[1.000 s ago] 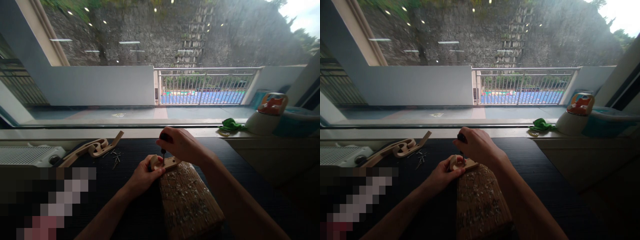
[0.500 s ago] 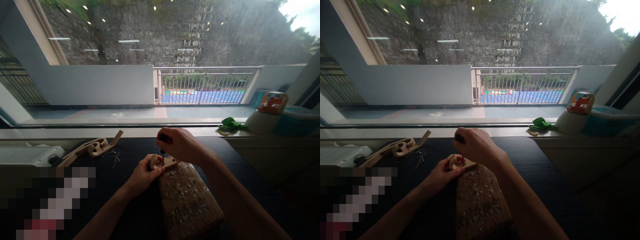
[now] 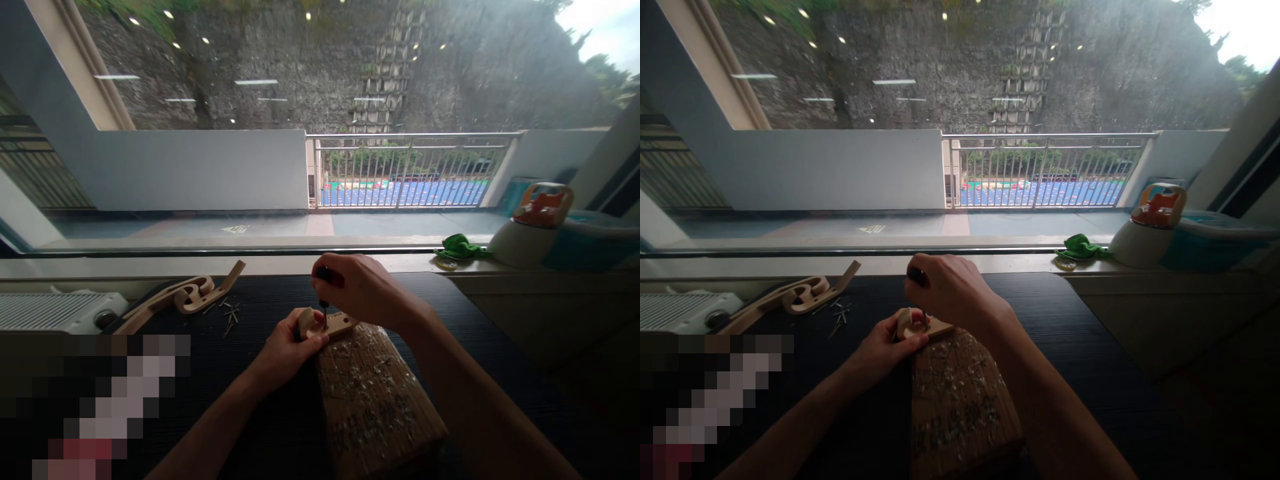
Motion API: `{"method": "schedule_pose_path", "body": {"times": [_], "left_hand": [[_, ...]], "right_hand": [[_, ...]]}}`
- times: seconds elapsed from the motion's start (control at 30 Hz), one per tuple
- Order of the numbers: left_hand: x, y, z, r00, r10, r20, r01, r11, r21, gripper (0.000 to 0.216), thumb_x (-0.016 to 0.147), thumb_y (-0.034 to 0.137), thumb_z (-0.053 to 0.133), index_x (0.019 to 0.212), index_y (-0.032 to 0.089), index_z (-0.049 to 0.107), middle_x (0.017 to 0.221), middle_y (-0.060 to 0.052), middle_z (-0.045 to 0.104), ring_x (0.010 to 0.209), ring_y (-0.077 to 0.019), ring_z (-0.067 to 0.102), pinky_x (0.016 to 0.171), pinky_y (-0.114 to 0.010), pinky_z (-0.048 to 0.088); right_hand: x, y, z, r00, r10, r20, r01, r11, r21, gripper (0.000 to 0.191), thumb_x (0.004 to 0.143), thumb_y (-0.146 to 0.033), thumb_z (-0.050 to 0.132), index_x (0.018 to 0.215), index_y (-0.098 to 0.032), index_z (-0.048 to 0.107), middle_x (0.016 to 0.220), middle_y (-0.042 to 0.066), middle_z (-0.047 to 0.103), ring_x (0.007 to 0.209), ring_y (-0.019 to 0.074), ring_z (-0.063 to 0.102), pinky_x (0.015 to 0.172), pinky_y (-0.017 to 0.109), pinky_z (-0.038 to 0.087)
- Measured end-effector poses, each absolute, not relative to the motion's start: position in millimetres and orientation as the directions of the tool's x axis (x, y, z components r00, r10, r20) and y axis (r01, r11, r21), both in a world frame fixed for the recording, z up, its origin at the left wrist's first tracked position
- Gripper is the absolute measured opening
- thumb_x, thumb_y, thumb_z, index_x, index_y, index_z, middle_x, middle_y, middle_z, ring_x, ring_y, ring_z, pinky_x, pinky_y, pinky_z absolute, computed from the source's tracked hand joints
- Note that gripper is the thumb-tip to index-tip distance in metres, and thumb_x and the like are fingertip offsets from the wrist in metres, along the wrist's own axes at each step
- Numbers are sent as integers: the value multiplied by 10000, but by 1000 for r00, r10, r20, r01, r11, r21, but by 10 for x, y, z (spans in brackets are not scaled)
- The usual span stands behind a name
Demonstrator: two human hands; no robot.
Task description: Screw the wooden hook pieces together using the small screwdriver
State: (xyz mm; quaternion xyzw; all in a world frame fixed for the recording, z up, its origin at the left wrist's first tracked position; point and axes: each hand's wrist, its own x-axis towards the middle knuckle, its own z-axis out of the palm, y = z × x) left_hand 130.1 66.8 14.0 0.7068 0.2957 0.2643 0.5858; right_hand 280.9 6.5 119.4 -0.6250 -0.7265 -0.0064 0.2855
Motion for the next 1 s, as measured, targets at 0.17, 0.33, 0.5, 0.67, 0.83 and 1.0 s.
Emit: {"method": "schedule_pose_path", "body": {"times": [0.17, 0.33, 0.5, 0.67, 0.83, 1.0], "left_hand": [[1299, 678, 113, 677, 735, 27, 120, -147, 982, 362, 687, 348, 670, 978, 161, 562, 882, -17, 639, 811, -169, 576, 726, -256, 432], [1297, 692, 80, 678, 735, 35, 118, -156, 981, 369, 689, 365, 665, 988, 173, 566, 901, -18, 640, 819, -172, 578, 712, -253, 436], [1301, 670, 124, 671, 740, 36, 116, -153, 981, 367, 672, 363, 679, 967, 172, 576, 884, -16, 648, 799, -170, 581, 710, -252, 438], [1299, 672, 120, 678, 735, 30, 117, -148, 982, 345, 690, 344, 673, 970, 169, 576, 875, -11, 644, 798, -164, 577, 715, -246, 434], [1286, 702, 65, 679, 734, 31, 128, -159, 979, 338, 713, 333, 665, 995, 175, 568, 903, -12, 636, 816, -165, 575, 723, -250, 434], [1283, 698, 70, 682, 730, 37, 124, -166, 978, 335, 722, 335, 659, 1000, 176, 561, 921, -12, 629, 840, -166, 571, 742, -250, 428]], "right_hand": [[2842, 87, 1183, -76, 901, 427, 913, 235, -335, 206, 840, -342, 489, 862, -202, 638, 620, -18, 568, 535, 85, 417, 518, 255, 252], [2873, 106, 1165, -56, 909, 414, 906, 221, -361, 250, 850, -398, 492, 834, -183, 619, 633, -4, 575, 543, 91, 431, 514, 255, 258], [2847, 103, 1168, -43, 907, 420, 906, 213, -365, 250, 838, -413, 504, 821, -188, 612, 643, -1, 589, 533, 88, 421, 515, 260, 255], [2838, 68, 1191, -67, 895, 440, 904, 241, -354, 173, 808, -331, 523, 890, -228, 635, 633, -30, 578, 531, 81, 421, 518, 247, 262], [2857, 65, 1200, -96, 898, 429, 903, 261, -343, 195, 840, -311, 483, 863, -207, 646, 618, -21, 565, 539, 85, 419, 521, 247, 264], [2877, 100, 1173, -73, 897, 436, 909, 240, -341, 234, 849, -379, 496, 813, -190, 629, 601, -18, 556, 532, 86, 413, 514, 249, 255]]}}
